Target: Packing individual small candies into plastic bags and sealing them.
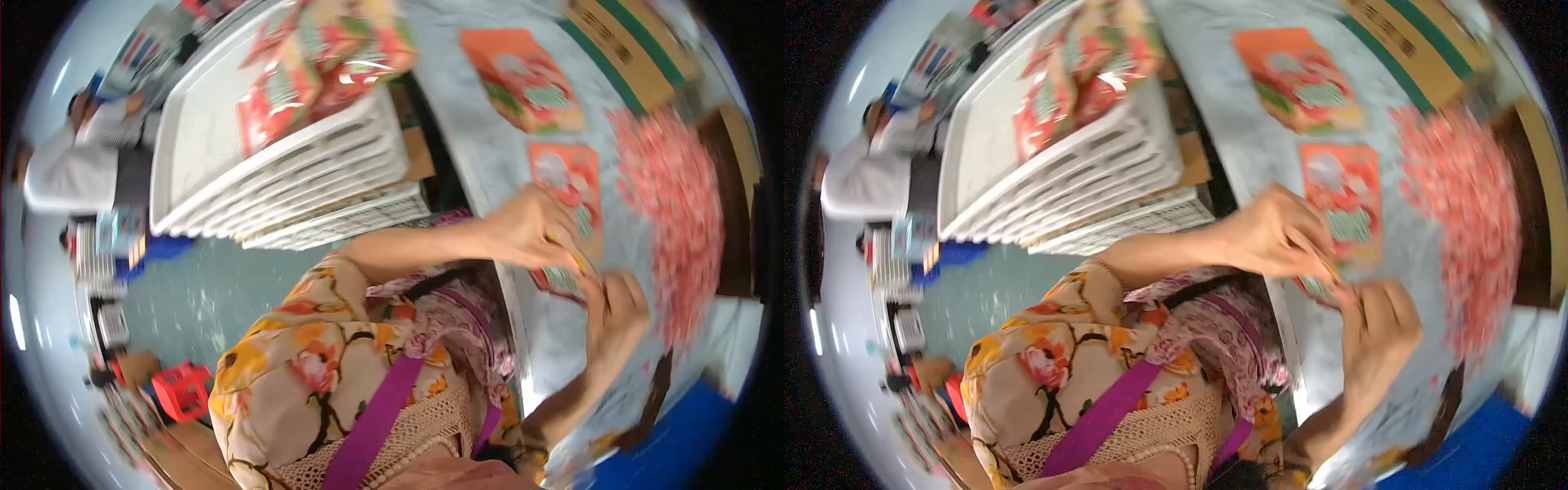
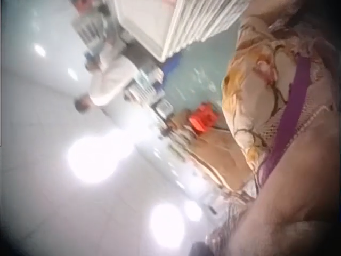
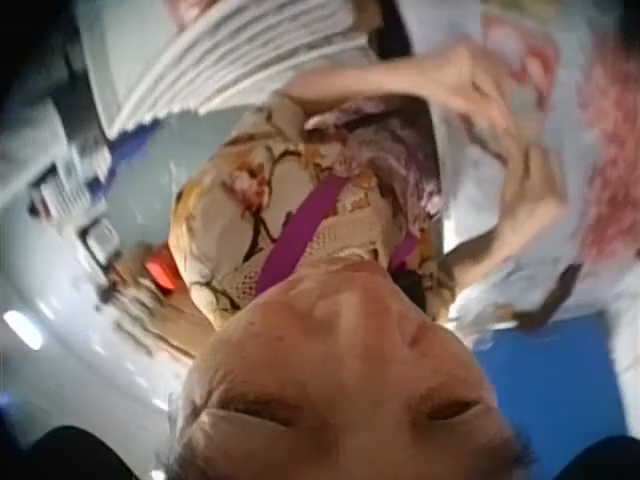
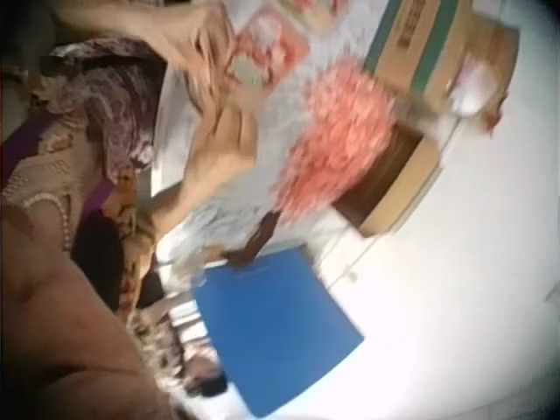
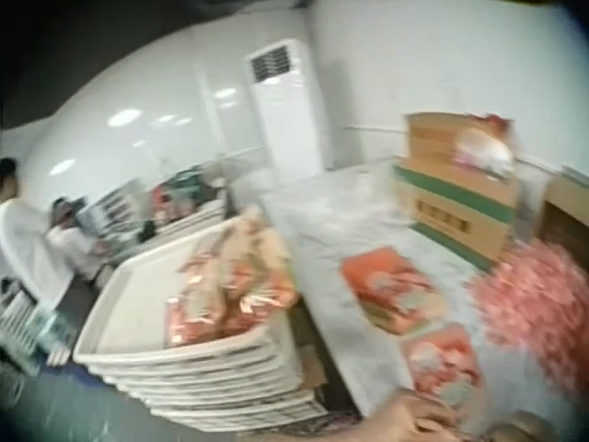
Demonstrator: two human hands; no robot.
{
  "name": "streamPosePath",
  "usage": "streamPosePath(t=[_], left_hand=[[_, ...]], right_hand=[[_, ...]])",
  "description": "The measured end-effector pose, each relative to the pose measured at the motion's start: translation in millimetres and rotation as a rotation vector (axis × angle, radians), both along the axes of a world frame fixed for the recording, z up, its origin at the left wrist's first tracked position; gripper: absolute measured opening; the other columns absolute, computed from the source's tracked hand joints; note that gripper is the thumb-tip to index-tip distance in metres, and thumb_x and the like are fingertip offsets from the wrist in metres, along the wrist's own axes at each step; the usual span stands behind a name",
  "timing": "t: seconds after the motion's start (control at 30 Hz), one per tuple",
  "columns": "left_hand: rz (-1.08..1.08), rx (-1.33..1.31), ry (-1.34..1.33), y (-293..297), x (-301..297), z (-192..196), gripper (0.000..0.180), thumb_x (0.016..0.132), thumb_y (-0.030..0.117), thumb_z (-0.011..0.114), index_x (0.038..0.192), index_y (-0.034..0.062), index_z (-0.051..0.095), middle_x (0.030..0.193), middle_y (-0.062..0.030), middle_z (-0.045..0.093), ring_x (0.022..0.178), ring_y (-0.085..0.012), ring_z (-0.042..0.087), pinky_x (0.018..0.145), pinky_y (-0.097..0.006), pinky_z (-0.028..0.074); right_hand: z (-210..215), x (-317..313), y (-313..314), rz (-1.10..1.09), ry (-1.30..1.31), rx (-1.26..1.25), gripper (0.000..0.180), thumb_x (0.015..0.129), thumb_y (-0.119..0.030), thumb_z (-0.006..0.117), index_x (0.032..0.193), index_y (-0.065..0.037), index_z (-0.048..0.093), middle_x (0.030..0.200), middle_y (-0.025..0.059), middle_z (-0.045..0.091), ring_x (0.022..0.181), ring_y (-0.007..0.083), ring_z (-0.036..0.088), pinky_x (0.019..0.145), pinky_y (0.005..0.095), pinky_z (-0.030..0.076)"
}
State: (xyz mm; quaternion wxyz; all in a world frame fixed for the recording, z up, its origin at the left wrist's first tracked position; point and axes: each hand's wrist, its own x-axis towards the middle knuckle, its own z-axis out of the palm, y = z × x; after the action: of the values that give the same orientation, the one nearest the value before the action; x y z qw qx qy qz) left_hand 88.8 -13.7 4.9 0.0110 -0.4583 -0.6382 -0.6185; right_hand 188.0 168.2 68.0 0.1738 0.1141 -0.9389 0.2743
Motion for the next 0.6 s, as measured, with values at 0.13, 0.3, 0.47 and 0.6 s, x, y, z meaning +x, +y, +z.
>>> streamPosePath(t=[0.13, 0.3, 0.47, 0.6], left_hand=[[0.065, 0.026, -0.138, -13, 13, 17, 0.016, 0.070, 0.012, 0.081, 0.078, 0.0012, 0.072, 0.073, -0.0094, 0.068, 0.062, -0.0180, 0.063, 0.053, -0.028, 0.046], [0.107, 0.022, -0.074, -51, 18, 42, 0.018, 0.071, 0.013, 0.081, 0.077, 0.0002, 0.071, 0.071, -0.0088, 0.067, 0.061, -0.0176, 0.062, 0.053, -0.028, 0.045], [0.243, -0.067, 0.035, -85, 8, 59, 0.017, 0.071, 0.014, 0.082, 0.077, 0.0017, 0.072, 0.069, -0.0081, 0.066, 0.060, -0.0165, 0.062, 0.052, -0.027, 0.045], [0.347, -0.093, -0.090, -103, 8, 61, 0.015, 0.070, 0.014, 0.081, 0.078, 0.0029, 0.073, 0.064, -0.0078, 0.062, 0.057, -0.0172, 0.056, 0.051, -0.030, 0.042]], right_hand=[[8, -1, -10, 0.085, 0.111, 0.023, 0.019, 0.078, -0.006, 0.072, 0.077, 0.004, 0.056, 0.071, 0.0123, 0.053, 0.060, 0.0253, 0.049, 0.054, 0.0334, 0.040], [33, -16, -32, 0.204, -0.024, -0.133, 0.028, 0.072, -0.011, 0.079, 0.077, 0.004, 0.055, 0.072, 0.0112, 0.054, 0.062, 0.0239, 0.051, 0.056, 0.0319, 0.041], [35, -30, -51, 0.176, 0.053, -0.040, 0.029, 0.069, -0.016, 0.081, 0.076, 0.002, 0.059, 0.070, 0.0102, 0.056, 0.059, 0.0252, 0.052, 0.053, 0.0333, 0.041], [30, -49, -69, 0.201, 0.128, -0.008, 0.026, 0.069, -0.021, 0.079, 0.074, -0.002, 0.062, 0.067, 0.0089, 0.056, 0.057, 0.0275, 0.053, 0.051, 0.0361, 0.041]])
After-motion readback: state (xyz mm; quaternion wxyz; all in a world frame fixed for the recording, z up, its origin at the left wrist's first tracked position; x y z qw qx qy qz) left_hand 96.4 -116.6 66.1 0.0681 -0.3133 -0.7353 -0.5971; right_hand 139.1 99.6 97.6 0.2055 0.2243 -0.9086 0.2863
